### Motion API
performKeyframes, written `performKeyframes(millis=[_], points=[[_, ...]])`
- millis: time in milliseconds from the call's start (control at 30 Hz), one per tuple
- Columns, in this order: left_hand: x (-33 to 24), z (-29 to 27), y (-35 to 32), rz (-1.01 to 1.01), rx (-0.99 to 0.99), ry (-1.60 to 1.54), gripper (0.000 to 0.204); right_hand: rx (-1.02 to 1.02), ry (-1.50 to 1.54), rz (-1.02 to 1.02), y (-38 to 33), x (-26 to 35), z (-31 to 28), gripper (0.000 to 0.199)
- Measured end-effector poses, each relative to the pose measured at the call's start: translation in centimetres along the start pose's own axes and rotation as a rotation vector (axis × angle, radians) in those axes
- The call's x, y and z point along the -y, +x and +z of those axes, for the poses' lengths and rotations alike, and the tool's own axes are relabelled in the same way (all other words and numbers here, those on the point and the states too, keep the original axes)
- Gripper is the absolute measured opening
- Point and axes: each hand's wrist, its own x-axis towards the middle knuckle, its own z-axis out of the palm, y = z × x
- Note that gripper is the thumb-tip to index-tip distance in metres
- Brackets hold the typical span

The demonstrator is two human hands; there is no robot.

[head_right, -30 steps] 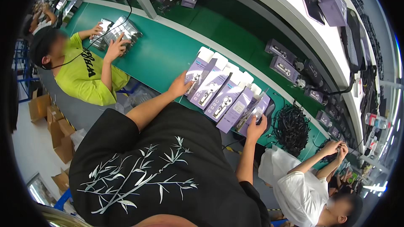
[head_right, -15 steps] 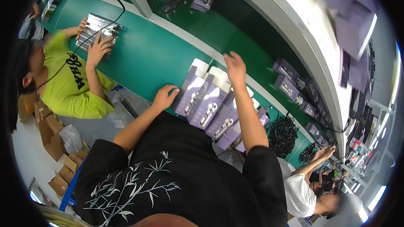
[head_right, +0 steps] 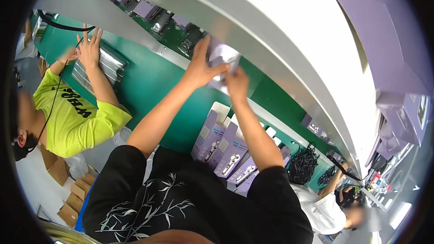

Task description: The person arranges open packaging boxes on the workbench by hand. The person then takes handheld fans from the shelf above and inserts them into the packaging boxes.

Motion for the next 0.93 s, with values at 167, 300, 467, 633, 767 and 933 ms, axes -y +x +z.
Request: performKeyframes(millis=[167, 300, 467, 633, 767, 933], points=[[1.3, -6.1, -3.7, -0.013, 0.013, -0.073, 0.088, 0.218, 0.061, -0.289, 7.5, 0.8, -2.7, 0.028], [0.9, -10.4, -10.8, -0.261, 0.128, 0.031, 0.088, 0.163, -0.921, -1.169, 16.2, 4.6, 1.5, 0.046], [0.9, -12.1, -11.7, -0.236, 0.129, 0.134, 0.088, 0.389, -1.54, -1.356, 16.1, 7.3, -0.4, 0.048], [-0.9, -8.7, -7.6, -0.071, 0.337, 0.259, 0.086, 0.256, -1.189, -1.031, 12.0, 3.1, -11.5, 0.047], [-5.7, -2.3, -4.3, 0.024, 0.648, 0.326, 0.084, 0.494, -0.831, -1.162, 3.8, -0.1, -11.7, 0.05], [-4.4, 4.3, 0.7, 0.39, 0.526, 0.445, 0.071, 0.419, -0.756, -0.754, 3.3, -10.0, -21.4, 0.085]])
